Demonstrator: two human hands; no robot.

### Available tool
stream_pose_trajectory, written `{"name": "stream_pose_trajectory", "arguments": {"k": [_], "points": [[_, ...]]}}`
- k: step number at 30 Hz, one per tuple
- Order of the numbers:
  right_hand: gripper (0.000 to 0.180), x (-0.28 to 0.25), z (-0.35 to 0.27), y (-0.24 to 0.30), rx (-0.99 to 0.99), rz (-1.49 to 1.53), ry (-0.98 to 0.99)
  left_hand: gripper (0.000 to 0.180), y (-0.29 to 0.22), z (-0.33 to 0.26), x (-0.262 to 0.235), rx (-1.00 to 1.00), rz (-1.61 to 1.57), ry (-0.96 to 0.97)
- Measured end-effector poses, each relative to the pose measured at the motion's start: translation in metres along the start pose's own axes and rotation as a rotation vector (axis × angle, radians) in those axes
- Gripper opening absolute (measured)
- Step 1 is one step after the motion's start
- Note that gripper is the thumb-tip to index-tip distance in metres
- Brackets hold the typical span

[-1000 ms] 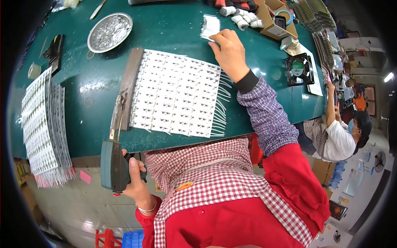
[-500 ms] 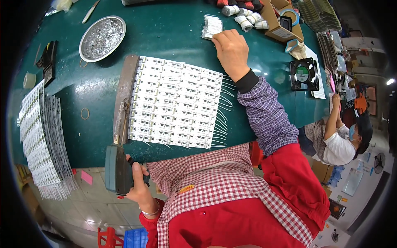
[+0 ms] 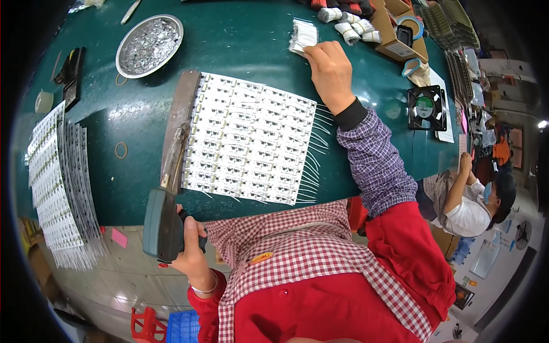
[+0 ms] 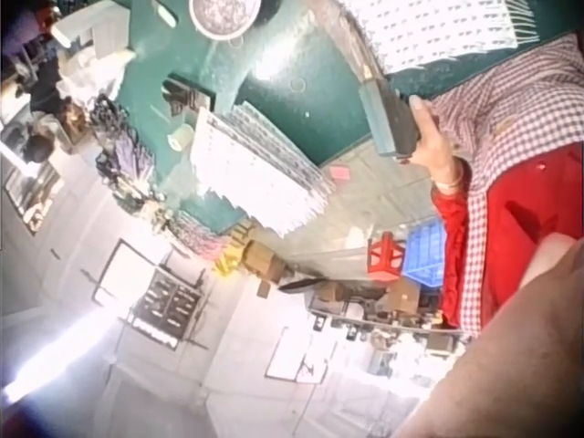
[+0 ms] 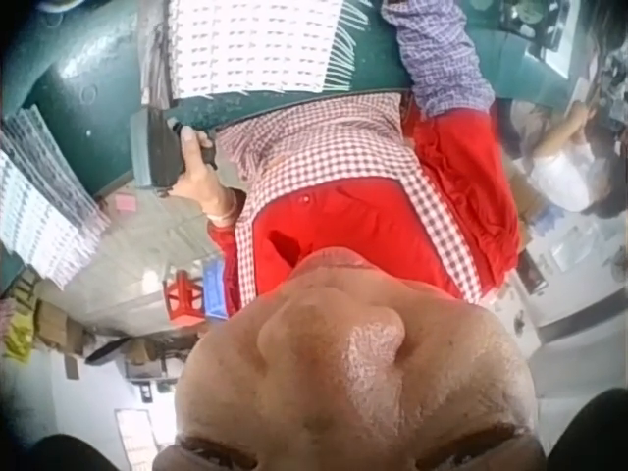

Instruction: The person solders electronic components onto a circuit board sheet using a soldering gun, repeatedly taking parts from bundles on the table by hand.

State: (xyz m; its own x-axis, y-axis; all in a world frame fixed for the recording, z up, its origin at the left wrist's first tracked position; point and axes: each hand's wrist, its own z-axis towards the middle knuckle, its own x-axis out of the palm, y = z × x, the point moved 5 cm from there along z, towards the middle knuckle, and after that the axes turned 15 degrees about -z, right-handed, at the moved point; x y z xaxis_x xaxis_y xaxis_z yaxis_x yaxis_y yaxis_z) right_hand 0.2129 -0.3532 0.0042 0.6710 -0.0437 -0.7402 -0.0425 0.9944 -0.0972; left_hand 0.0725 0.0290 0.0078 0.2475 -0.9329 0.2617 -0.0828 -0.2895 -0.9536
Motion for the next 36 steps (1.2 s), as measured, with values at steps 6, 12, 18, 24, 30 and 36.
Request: {"name": "stream_pose_trajectory", "arguments": {"k": [6, 12, 18, 24, 30, 36], "points": [[0.011, -0.006, 0.003, 0.004, 0.013, -0.031, 0.019, 0.036, -0.014, 0.011, 0.016, -0.015, 0.03, 0.016], [0.013, -0.017, 0.01, 0.01, -0.016, 0.021, -0.014, 0.036, -0.023, 0.023, 0.027, 0.036, 0.058, 0.064], [0.014, -0.027, 0.045, 0.069, -0.173, 0.289, -0.063, 0.038, -0.053, 0.041, 0.064, 0.025, -0.071, 0.037], [0.017, -0.004, 0.04, 0.114, -0.289, 0.447, 0.137, 0.042, -0.065, 0.048, 0.085, 0.204, -0.084, 0.115], [0.018, -0.001, 0.034, 0.12, -0.299, 0.436, 0.134, 0.041, -0.041, 0.056, 0.07, -0.027, -0.08, -0.011], [0.019, 0.001, 0.03, 0.125, -0.316, 0.443, 0.165, 0.034, -0.024, 0.06, 0.055, -0.011, 0.12, 0.002]]}}
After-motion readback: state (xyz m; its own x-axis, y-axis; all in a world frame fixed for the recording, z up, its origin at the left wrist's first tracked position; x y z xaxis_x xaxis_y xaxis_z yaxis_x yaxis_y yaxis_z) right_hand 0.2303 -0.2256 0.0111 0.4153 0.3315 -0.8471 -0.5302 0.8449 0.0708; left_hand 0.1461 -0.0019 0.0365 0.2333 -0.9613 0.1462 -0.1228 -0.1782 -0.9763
